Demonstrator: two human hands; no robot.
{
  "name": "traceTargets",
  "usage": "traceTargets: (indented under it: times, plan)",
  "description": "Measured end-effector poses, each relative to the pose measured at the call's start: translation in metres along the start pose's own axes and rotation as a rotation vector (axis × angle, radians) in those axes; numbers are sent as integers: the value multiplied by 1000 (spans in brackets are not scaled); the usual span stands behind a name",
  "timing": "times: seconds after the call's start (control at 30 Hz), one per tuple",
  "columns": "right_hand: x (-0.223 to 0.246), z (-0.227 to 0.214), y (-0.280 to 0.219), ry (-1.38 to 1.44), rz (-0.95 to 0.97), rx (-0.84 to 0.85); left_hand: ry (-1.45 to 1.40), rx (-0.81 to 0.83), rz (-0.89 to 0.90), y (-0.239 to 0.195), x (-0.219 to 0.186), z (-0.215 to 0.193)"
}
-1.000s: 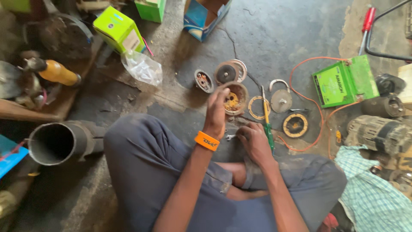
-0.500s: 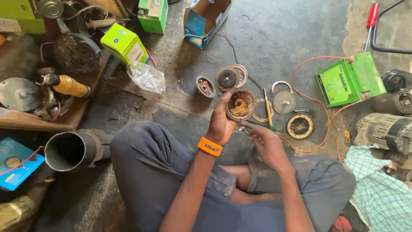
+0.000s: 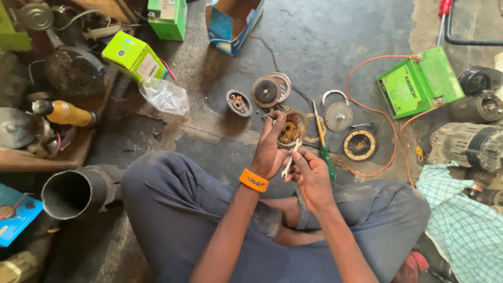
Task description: The person sits on the floor and uses a screwdriver and wrench to disassemble and reassemble a small circular electrical component. They remove screws, separate parts, and then reassemble the unit, occasionally using a green battery to test connections.
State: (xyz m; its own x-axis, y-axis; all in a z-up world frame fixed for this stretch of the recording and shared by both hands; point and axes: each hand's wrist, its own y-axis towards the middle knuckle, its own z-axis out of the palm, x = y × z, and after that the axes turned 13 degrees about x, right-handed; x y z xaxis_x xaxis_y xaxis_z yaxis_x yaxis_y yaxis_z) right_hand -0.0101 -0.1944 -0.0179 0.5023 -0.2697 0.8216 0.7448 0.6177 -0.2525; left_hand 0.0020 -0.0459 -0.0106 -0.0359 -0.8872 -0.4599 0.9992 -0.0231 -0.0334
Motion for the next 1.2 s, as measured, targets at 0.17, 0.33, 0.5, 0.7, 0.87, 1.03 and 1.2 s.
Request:
traceTargets:
  times: [0.17,0.33,0.5,0.7,0.87,1.03,1.2]
  plan:
    - [-1,-6,0,72,-2,17,11,16,-37,-1,3,3]
    - [0,-10,0,136,-17,19,34,68,-26,-2,8,1]
    - [0,-13,-2,187,-18,55,53,70,-26,-3,9,4]
    - [-7,-9,-2,317,-60,68,51,36,-31,-1,10,9]
    - [-7,-6,-2,507,-51,21,155,126,-103,-1,16,3]
    - [-9,-1,-5,515,-130,-26,109,121,-110,3,23,-3]
    - [-16,-1,-6,607,-182,39,104,74,-118,2,21,3]
